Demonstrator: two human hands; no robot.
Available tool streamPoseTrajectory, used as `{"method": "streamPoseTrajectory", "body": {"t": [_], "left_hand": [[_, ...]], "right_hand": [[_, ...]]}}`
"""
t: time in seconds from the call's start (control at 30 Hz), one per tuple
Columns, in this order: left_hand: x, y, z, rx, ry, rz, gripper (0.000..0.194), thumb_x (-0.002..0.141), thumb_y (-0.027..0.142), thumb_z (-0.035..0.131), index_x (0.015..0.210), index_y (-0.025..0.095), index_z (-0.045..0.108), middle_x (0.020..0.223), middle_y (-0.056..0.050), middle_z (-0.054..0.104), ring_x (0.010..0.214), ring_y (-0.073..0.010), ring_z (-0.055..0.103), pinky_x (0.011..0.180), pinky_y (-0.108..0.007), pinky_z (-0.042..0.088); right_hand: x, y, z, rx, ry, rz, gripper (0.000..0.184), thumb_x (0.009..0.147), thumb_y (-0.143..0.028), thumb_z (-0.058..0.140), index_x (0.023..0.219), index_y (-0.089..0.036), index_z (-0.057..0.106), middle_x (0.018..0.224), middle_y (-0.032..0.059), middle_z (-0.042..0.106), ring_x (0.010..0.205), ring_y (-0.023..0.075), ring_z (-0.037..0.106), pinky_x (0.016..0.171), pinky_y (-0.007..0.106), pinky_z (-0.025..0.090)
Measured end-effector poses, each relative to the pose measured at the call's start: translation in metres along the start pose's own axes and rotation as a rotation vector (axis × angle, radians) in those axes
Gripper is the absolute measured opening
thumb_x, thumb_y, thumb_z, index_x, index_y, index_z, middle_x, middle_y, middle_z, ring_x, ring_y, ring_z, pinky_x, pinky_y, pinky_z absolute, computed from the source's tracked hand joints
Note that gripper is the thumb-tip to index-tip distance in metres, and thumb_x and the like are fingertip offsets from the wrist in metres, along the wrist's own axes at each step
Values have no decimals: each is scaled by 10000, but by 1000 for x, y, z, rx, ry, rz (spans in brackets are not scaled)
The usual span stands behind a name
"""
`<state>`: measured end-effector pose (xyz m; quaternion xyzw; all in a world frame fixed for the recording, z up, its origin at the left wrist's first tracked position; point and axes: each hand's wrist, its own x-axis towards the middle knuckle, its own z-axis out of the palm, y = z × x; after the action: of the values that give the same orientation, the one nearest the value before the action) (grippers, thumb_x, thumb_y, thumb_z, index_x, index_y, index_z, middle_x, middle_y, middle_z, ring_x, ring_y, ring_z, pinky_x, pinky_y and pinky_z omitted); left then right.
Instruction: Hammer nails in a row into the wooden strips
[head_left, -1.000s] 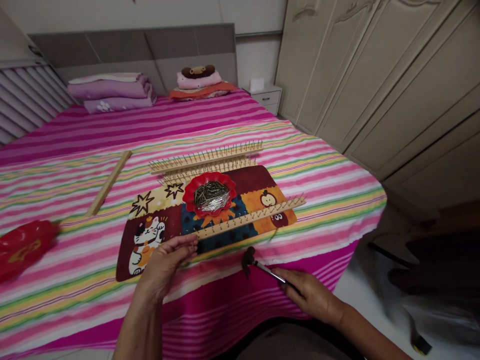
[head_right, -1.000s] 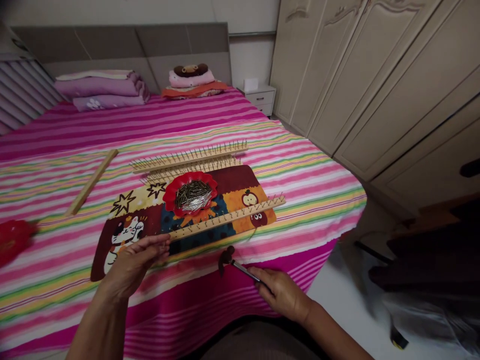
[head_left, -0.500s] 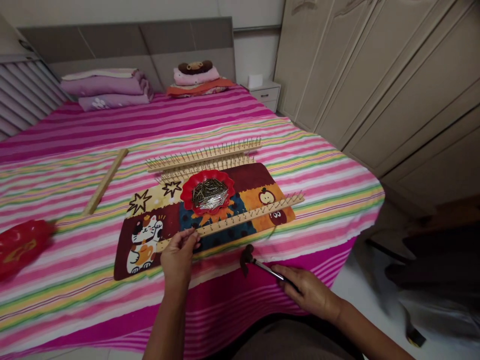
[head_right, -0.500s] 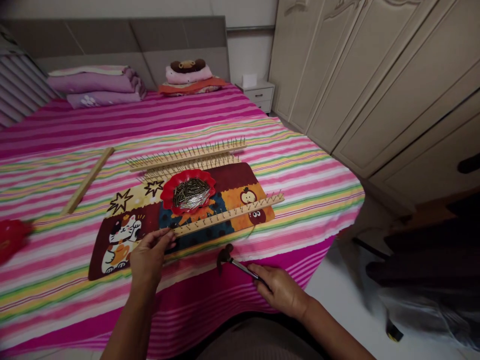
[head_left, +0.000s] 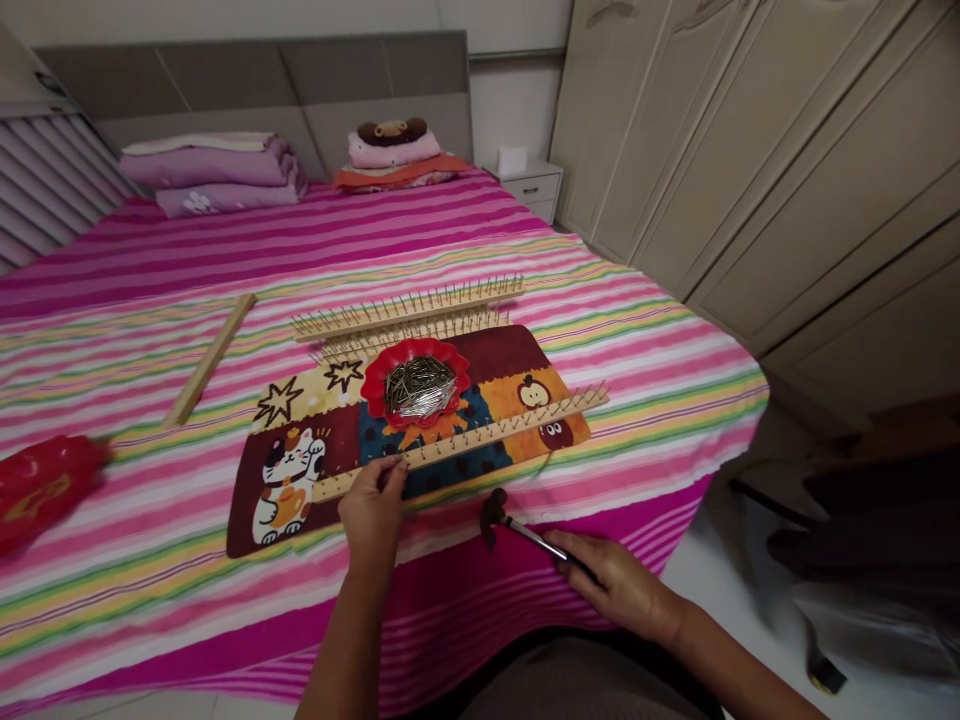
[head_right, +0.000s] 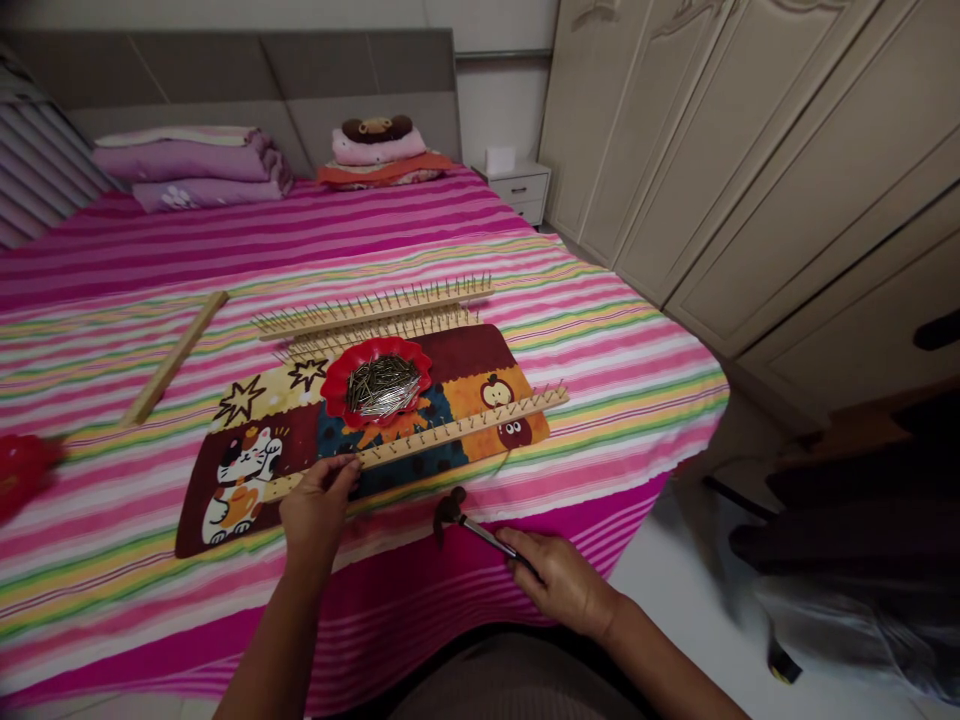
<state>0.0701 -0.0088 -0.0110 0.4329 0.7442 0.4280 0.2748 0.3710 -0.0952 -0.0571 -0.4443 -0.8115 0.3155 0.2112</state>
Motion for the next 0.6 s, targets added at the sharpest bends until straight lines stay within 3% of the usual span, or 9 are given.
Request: {"method": "streamPoseTrajectory", "body": {"t": [0.17,0.23,0.33,0.43,0.6], "left_hand": [[0,-4,3,146,56,212,188,737,363,565,769,215,676,843,-47,705,828,-198,640,820,-314,477],[0,-4,4,163,60,244,188,751,350,552,773,211,675,846,-54,704,835,-200,636,814,-311,474],[-1,-5,4,172,56,270,179,765,335,545,780,211,674,849,-56,703,841,-200,633,817,-311,470],[-1,-7,5,165,53,297,179,777,327,533,786,212,670,842,-57,698,844,-199,631,809,-306,469],[-3,-9,8,160,65,311,195,787,330,510,787,210,664,830,-59,690,828,-200,626,784,-304,465]], "right_hand": [[9,-31,-13,262,52,41,394,937,-219,408,1317,-191,510,1034,100,700,922,196,668,806,302,535],[19,-51,-21,366,91,63,402,950,-240,412,1343,-195,485,839,42,673,747,156,649,684,259,527],[41,-79,-29,485,106,59,404,960,-244,405,1356,-190,464,579,-65,465,461,84,424,442,190,371],[64,-97,-32,546,86,51,373,946,-210,413,1308,-194,503,573,-75,415,453,70,350,416,181,301],[95,-110,-24,541,136,-13,375,927,-192,410,1283,-204,528,615,-58,463,478,72,374,426,178,312]]}}
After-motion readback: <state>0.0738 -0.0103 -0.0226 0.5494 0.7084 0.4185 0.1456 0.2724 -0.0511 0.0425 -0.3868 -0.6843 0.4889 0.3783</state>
